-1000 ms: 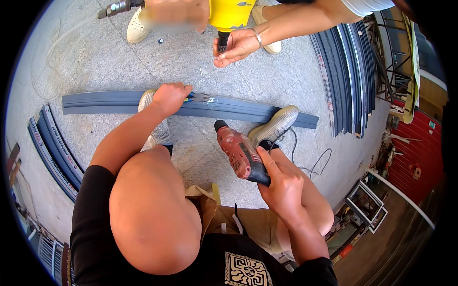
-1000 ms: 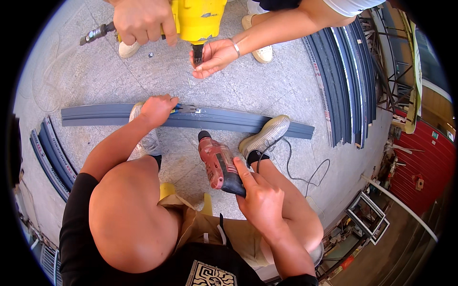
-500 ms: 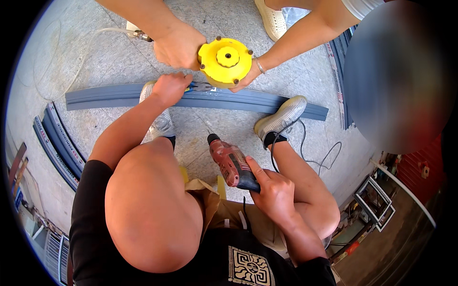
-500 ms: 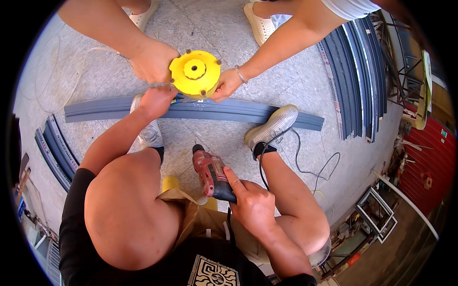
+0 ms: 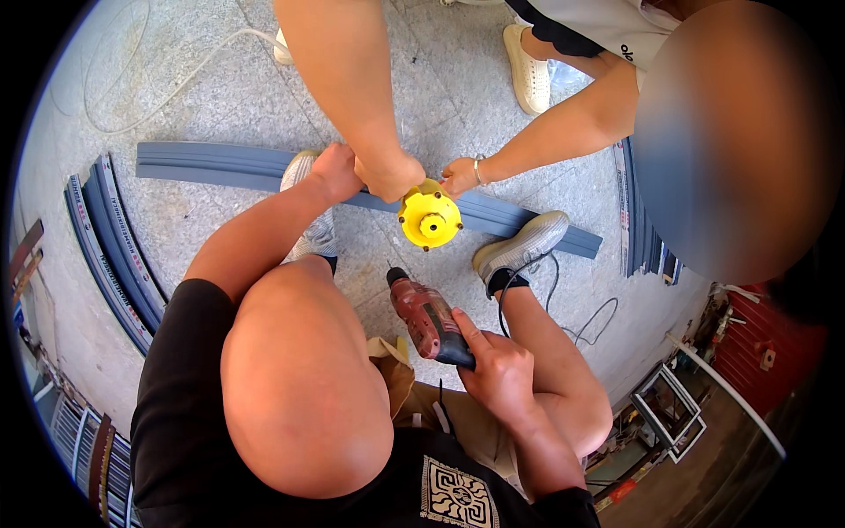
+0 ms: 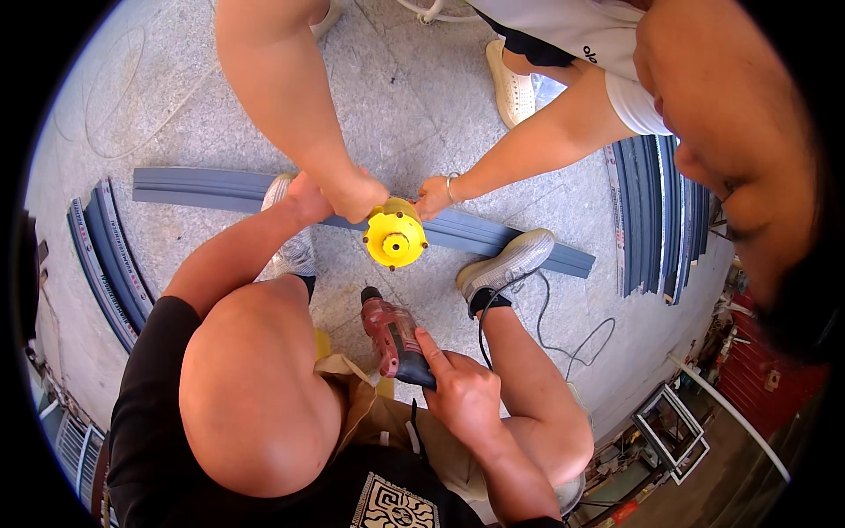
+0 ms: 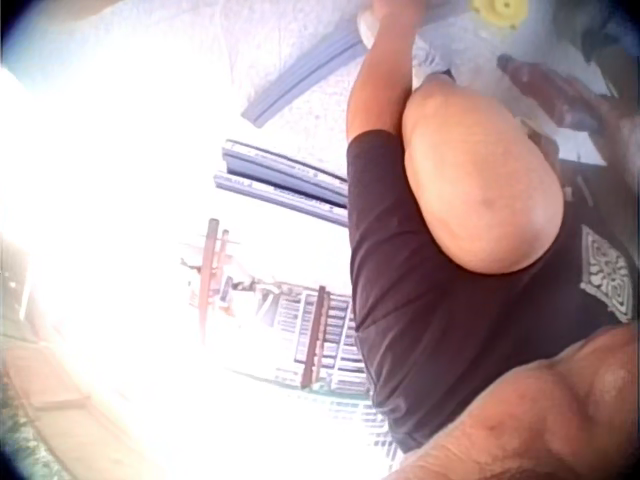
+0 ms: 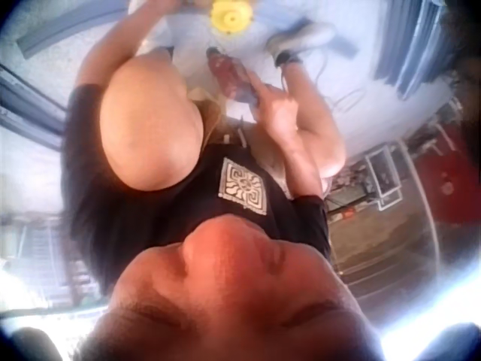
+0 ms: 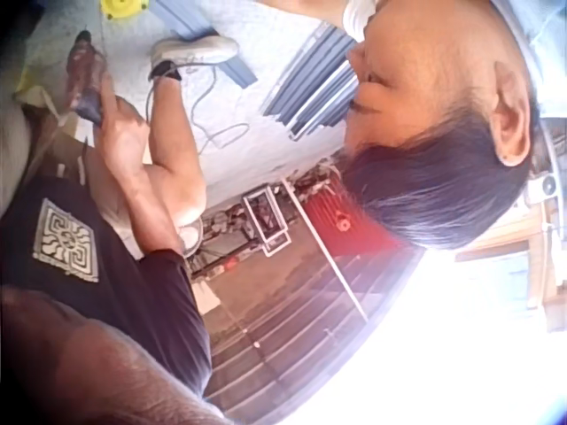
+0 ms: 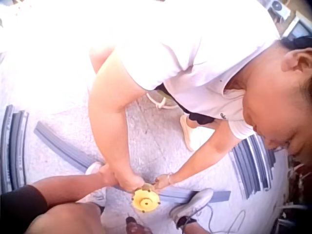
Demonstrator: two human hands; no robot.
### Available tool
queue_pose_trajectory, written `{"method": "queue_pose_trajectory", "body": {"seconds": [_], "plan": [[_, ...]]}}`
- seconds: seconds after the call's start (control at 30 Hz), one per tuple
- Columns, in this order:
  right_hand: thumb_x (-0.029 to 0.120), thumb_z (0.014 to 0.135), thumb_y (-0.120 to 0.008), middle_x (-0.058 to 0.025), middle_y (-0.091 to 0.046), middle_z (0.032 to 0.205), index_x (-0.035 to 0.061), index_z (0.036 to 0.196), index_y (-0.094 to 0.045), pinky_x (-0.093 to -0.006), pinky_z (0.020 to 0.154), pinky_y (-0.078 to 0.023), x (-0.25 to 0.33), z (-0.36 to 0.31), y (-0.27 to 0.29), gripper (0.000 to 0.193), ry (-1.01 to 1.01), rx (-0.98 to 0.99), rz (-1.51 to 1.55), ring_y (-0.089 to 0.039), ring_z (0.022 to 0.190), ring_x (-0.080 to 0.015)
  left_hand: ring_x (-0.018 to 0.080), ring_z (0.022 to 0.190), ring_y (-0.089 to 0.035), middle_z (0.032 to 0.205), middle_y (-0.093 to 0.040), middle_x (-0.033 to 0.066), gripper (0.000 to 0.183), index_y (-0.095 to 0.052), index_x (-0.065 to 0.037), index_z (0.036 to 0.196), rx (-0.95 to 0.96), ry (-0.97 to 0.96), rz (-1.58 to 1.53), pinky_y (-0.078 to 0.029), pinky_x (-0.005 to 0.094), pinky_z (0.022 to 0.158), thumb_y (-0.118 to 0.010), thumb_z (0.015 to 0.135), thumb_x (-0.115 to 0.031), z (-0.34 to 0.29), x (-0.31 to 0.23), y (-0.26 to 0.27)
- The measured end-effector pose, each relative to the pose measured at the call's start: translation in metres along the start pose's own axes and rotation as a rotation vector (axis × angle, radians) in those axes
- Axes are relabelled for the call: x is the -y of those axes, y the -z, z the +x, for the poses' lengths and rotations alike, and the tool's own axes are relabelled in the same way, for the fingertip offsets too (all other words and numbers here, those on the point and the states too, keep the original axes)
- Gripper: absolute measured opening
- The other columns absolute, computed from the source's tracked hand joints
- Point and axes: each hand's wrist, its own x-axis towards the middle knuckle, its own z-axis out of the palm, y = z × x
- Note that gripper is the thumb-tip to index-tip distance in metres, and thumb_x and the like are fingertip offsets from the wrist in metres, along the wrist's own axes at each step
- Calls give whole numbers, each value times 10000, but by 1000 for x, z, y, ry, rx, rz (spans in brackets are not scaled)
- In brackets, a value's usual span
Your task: The person holds a small metal component with pliers and then uses a power drill to secure a long metal strip onto a frame on the ground while another person assists.
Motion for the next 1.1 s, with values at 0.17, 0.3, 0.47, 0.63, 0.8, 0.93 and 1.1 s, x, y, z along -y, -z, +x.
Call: {"method": "queue_pose_trajectory", "body": {"seconds": [0.17, 0.3, 0.47, 0.63, 0.8, 0.93, 1.1], "plan": [[76, 683, -822, -45, -718, 868, 185, 1549, -636, -406, 638, -588, 3, 3, 1, 893, 66, 32, -32, -715, 733, -251, 298, 1063, -761, 1092, -795, 114, 182, -794, -122, 1003, 21, 68, -131, -612, 453, 845, -641, 951, -206, 3, -6, 6], [74, 686, -820, -47, -721, 877, 179, 1553, -633, -402, 643, -589, 6, 6, -3, 893, 87, 55, -35, -718, 741, -251, 313, 1041, -759, 1081, -782, 124, 182, -771, -98, 1013, 49, 17, 8, -611, 449, 854, -627, 948, -189, 3, -6, 5], [63, 687, -814, -57, -732, 894, 165, 1549, -632, -402, 668, -595, 5, 6, -4, 887, 101, 53, -51, -723, 760, -261, 320, 1048, -756, 1080, -767, 131, 182, -757, -89, 1011, 49, 77, -25, -605, 453, 870, -609, 951, -175, 7, -23, 35], [58, 702, -816, -65, -736, 877, 156, 1525, -653, -416, 667, -593, 10, 8, -4, 845, 113, 33, -40, -720, 737, -275, 312, 1096, -734, 1126, -757, 115, 205, -769, -96, 1035, 286, 154, 18, -574, 459, 942, -602, 966, -192, 7, -26, 46], [47, 717, -814, -72, -740, 861, 151, 1506, -667, -426, 659, -591, 11, 4, 0, 809, 109, 26, -55, -717, 720, -287, 262, 1175, -649, 1138, -725, 61, 197, -791, -140, 1041, 160, -88, 450, -458, 560, 1105, -626, 983, -229, 10, -36, 42], [44, 713, -812, -75, -743, 873, 148, 1516, -653, -435, 677, -597, 12, 0, -2, 826, 129, -4, -39, -727, 757, -292, 246, 1165, -628, 1138, -676, 48, 190, -769, -151, 1111, 245, -124, 675, -364, 696, 1190, -637, 989, -211, 16, -44, 59], [45, 703, -799, -51, -725, 875, 154, 1521, -641, -417, 700, -602, 13, -6, 0, 839, 145, -8, -42, -731, 781, -274, 269, 1195, -645, 1142, -666, 62, 249, -710, -148, 1225, 78, 105, 571, -356, 681, 1228, -633, 990, -171, -5, -18, 125]]}}
